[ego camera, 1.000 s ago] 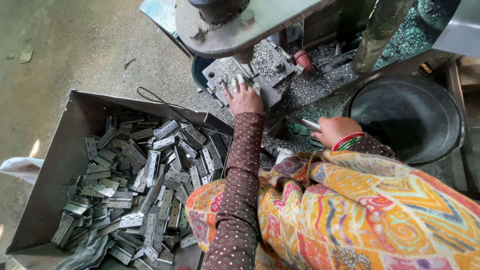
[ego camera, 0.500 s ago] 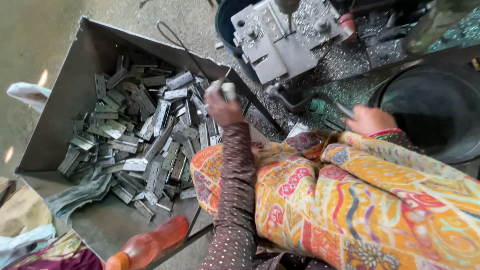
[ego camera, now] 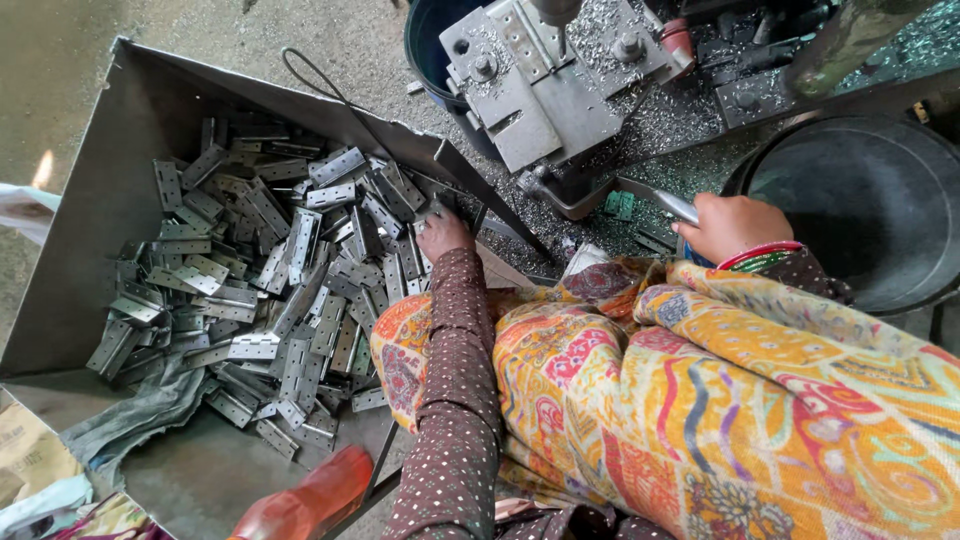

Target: The person sits on the floor and repeatedly picks small metal brackets from a nearby bin, places them into a drill press, and operates the machine to drill holes. After each cycle, the person removes the processed bracket and returns it to the bin.

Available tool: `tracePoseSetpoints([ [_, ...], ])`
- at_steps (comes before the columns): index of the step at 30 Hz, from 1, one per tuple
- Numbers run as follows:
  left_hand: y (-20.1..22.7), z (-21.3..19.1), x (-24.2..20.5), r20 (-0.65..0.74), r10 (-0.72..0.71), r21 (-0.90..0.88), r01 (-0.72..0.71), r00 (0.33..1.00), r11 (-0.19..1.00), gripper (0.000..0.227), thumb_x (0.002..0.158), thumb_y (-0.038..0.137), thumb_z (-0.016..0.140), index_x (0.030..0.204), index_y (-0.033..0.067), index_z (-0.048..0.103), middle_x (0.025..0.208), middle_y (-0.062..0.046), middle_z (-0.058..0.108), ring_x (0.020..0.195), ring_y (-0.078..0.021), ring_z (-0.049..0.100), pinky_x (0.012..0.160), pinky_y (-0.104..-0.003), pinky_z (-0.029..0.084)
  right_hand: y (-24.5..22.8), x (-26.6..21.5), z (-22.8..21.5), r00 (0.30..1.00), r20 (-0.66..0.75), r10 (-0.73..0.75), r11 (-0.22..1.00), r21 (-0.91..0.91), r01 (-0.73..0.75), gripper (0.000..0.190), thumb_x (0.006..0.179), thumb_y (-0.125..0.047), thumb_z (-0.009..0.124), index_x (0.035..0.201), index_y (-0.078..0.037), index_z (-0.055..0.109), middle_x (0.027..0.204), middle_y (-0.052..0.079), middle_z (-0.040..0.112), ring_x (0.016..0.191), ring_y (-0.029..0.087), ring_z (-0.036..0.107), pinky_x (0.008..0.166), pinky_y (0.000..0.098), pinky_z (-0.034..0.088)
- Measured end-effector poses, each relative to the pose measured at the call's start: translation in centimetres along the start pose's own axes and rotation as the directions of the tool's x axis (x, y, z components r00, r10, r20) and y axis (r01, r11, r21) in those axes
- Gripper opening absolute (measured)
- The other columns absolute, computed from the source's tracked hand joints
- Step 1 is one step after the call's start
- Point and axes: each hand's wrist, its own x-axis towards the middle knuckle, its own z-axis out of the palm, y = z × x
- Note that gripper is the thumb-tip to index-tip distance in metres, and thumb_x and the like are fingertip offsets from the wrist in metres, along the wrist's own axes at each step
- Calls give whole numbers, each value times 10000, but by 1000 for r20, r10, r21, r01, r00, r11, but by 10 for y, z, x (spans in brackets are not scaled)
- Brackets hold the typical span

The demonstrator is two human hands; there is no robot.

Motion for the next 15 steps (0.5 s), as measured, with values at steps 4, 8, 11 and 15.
tracePoseSetpoints([
  [4, -17, 12, 4, -2, -12, 96, 12, 1000, 995, 511, 907, 210, 625, 1363, 23, 493, 1019, -105, 720, 856, -254, 719, 695, -387, 568, -3, 1, 2, 1000, 18, 10, 1000, 16, -11, 363, 889, -471, 672, 939, -112, 688, 800, 190, 720, 748, 402, 708, 658, 527, 544],
  [8, -32, 21, 5, -143, -84, -246, 47, 986, 968, 249, 852, 249, 698, 1030, 80, 661, 920, -110, 735, 851, -289, 714, 742, -438, 582, -1, -1, 0, 999, 22, 25, 1000, 13, -25, 364, 895, -470, 668, 945, -110, 685, 805, 192, 718, 756, 404, 707, 657, 526, 544],
  [11, -38, 21, 4, -67, -87, -233, 69, 994, 970, 206, 894, 130, 652, 1077, 36, 644, 852, -133, 730, 772, -258, 739, 696, -408, 617, -3, -1, 1, 1000, 18, 10, 1000, 15, -10, 360, 893, -464, 674, 938, -108, 685, 805, 185, 719, 754, 400, 709, 660, 524, 545],
  [15, -31, 15, 6, -92, -182, -247, 155, 979, 956, 219, 988, 69, 564, 1198, 11, 578, 832, -158, 741, 767, -316, 732, 662, -436, 603, -1, 0, 3, 1000, 0, -7, 1000, 12, 7, 355, 884, -455, 685, 947, -106, 686, 801, 183, 721, 754, 394, 713, 663, 521, 548],
])
